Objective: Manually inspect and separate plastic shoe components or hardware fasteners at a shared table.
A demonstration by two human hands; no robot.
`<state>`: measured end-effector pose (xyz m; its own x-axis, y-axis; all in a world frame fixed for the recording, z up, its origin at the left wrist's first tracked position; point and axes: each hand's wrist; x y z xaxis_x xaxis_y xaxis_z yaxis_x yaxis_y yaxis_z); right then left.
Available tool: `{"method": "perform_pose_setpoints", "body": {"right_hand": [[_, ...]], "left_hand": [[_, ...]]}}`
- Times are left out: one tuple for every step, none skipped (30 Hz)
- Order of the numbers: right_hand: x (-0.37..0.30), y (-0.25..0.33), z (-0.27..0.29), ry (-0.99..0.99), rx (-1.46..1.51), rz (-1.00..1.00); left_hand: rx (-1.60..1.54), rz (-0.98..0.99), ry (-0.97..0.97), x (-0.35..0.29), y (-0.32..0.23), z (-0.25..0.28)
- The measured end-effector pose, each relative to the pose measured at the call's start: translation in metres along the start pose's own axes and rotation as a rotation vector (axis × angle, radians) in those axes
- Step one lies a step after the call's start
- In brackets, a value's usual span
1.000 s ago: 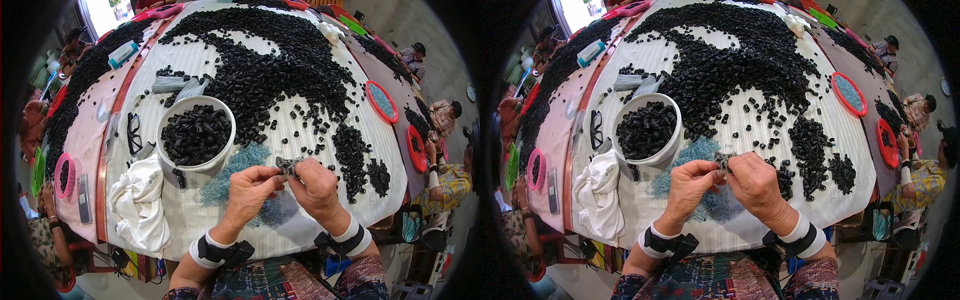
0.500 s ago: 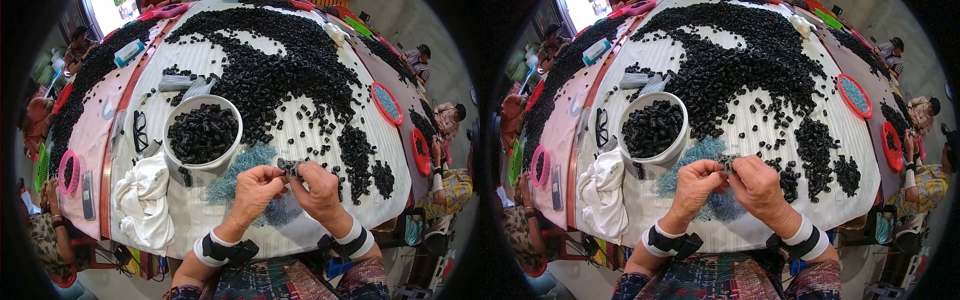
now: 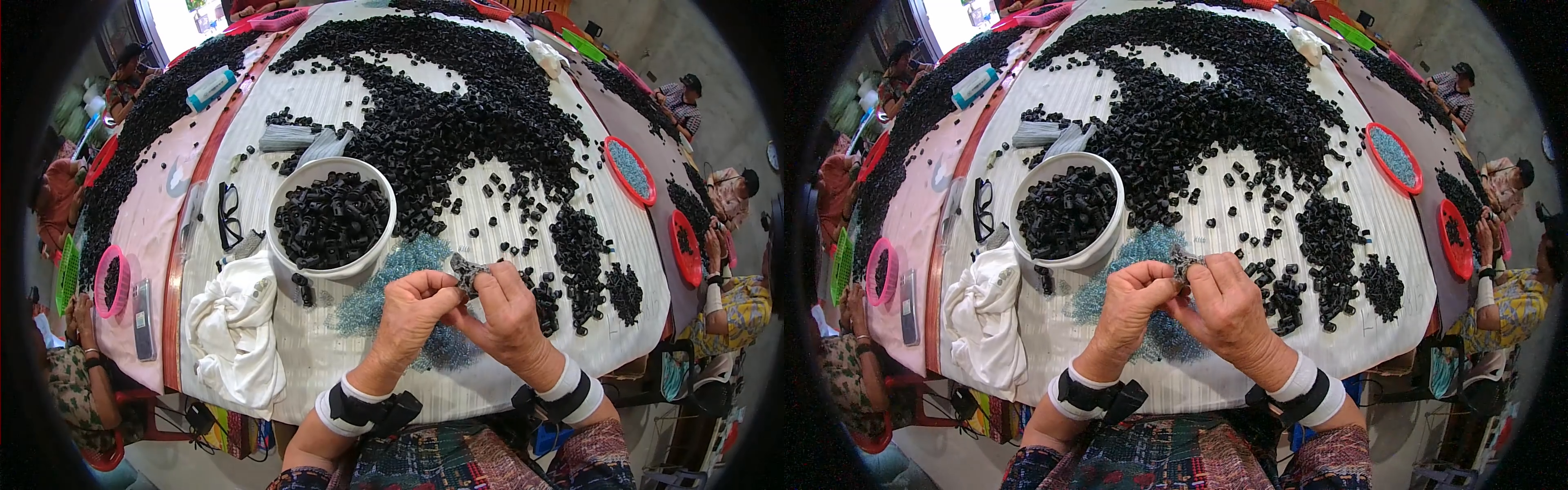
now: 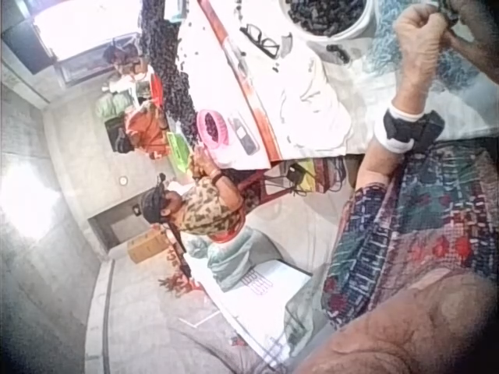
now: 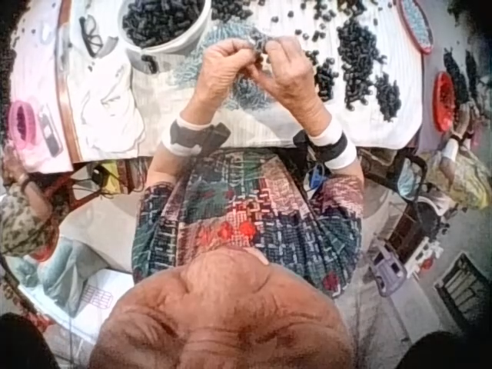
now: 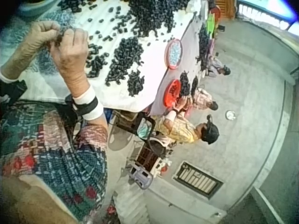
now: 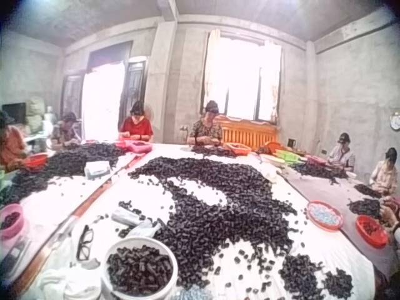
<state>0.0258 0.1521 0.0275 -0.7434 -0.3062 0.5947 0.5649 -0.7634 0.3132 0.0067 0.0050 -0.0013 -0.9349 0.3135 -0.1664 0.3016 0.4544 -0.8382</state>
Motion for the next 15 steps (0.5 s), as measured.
{"method": "perform_pose_setpoints", "body": {"right_hand": [[0.0,0.0,0.001,0.001,-0.001,-0.001],[0.001,0.0,0.002,-0.002,-0.013,0.004],[0.001,0.0,0.003,-0.004,-0.024,0.009],[0.002,-0.001,0.004,-0.005,-0.024,0.007],[0.002,-0.001,0.004,-0.009,-0.02,0.009],[0.003,-0.002,0.005,-0.014,-0.015,0.01],[0.004,-0.004,0.006,-0.014,-0.016,0.007],[0.005,-0.005,0.007,-0.02,-0.023,0.011],[0.005,-0.007,0.008,-0.025,-0.03,0.014],[0.005,-0.008,0.009,-0.026,-0.029,0.013],[0.004,-0.01,0.01,-0.014,-0.016,0.02],[0.004,-0.011,0.01,-0.003,-0.003,0.027],[0.003,-0.012,0.01,-0.001,-0.004,0.024],[0.002,-0.013,0.011,0.005,0.001,0.037],[0.002,-0.014,0.011,0.011,0.006,0.05]], "left_hand": [[-0.001,0.001,0.001,0.0,0.0,0.0],[0.032,0.014,-0.001,0.0,-0.001,0.0],[0.065,0.027,-0.003,-0.001,-0.001,0.0],[0.066,0.028,-0.003,0.0,-0.001,0.001],[0.086,0.026,0.008,0.0,-0.001,0.002],[0.107,0.023,0.018,0.0,-0.001,0.002],[0.107,0.025,0.02,0.001,-0.001,0.002],[0.06,0.045,0.031,0.001,-0.003,0.0],[0.013,0.065,0.042,0.001,-0.003,0.0],[0.014,0.066,0.041,0.001,-0.002,0.0],[0.021,0.058,0.054,0.002,-0.002,0.001],[0.027,0.05,0.067,0.002,-0.001,0.002],[0.026,0.053,0.067,0.002,-0.001,0.002],[0.044,0.053,0.071,0.003,0.0,0.002],[0.062,0.054,0.075,0.003,0.0,0.002]]}}
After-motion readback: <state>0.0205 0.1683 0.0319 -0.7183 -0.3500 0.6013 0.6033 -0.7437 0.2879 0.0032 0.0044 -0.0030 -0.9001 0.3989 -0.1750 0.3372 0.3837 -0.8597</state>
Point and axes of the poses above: each hand's wrist, its own x-axis towards the middle knuckle, its own z-axis out of the back of the hand, y = z × x, and after that the axes turned 1 degree about -z, right-handed
